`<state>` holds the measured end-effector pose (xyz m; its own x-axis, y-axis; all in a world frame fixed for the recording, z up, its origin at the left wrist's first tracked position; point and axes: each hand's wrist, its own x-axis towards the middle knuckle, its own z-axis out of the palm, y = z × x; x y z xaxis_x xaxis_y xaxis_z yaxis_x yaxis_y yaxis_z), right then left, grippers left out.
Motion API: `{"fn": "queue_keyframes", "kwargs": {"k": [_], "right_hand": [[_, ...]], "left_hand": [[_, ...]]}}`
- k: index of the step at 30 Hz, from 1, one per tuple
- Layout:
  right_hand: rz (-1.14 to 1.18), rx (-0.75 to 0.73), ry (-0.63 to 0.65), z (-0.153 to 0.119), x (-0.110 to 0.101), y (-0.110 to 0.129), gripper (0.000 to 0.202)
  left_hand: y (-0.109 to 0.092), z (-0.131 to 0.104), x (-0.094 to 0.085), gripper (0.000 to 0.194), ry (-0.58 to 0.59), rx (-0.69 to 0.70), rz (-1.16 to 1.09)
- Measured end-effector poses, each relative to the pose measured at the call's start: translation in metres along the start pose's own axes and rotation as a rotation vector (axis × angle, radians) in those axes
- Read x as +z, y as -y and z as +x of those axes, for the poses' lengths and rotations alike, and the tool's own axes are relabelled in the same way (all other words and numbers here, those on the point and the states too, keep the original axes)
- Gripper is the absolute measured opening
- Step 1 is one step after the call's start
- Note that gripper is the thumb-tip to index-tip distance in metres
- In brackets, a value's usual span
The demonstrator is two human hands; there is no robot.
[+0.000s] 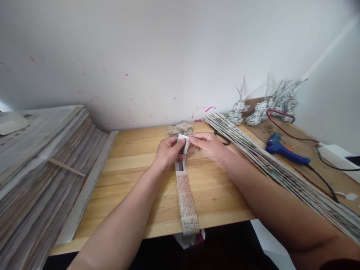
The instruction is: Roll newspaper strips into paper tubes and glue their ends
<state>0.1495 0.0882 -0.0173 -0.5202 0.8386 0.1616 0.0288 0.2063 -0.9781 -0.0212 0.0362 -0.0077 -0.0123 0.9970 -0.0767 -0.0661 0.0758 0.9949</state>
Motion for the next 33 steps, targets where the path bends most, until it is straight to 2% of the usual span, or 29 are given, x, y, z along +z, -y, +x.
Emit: {"fn": "queue_keyframes", "kwargs": {"k": [12,16,20,26,33], "right_hand": [[0.007,0.041,-0.213,0.0016,0.0096,-0.0039,0.035],[0.105,0.121,-0.259,0.0026,0.0077,-0.0023,0.043],[0.16,0.203,-0.19,0.003,0.0029,-0.0024,0.04],[0.084,0.083,-0.018,-0.0003,0.0023,-0.0032,0.035],[-0.065,0.027,-0.03,-0.0005,0.0009,-0.0026,0.034]], "left_hand": [[0.0032,0.0,0.0014,0.027,-0.003,0.017,0.058],[0.0016,-0.0005,0.0011,0.028,-0.005,-0.011,0.018],[-0.0019,-0.0015,0.0003,0.032,-0.01,-0.042,-0.045],[-0.0043,-0.0027,0.0,0.032,-0.011,-0.04,-0.055],[-0.002,-0.0011,0.002,0.025,-0.017,-0.04,0.002]]}}
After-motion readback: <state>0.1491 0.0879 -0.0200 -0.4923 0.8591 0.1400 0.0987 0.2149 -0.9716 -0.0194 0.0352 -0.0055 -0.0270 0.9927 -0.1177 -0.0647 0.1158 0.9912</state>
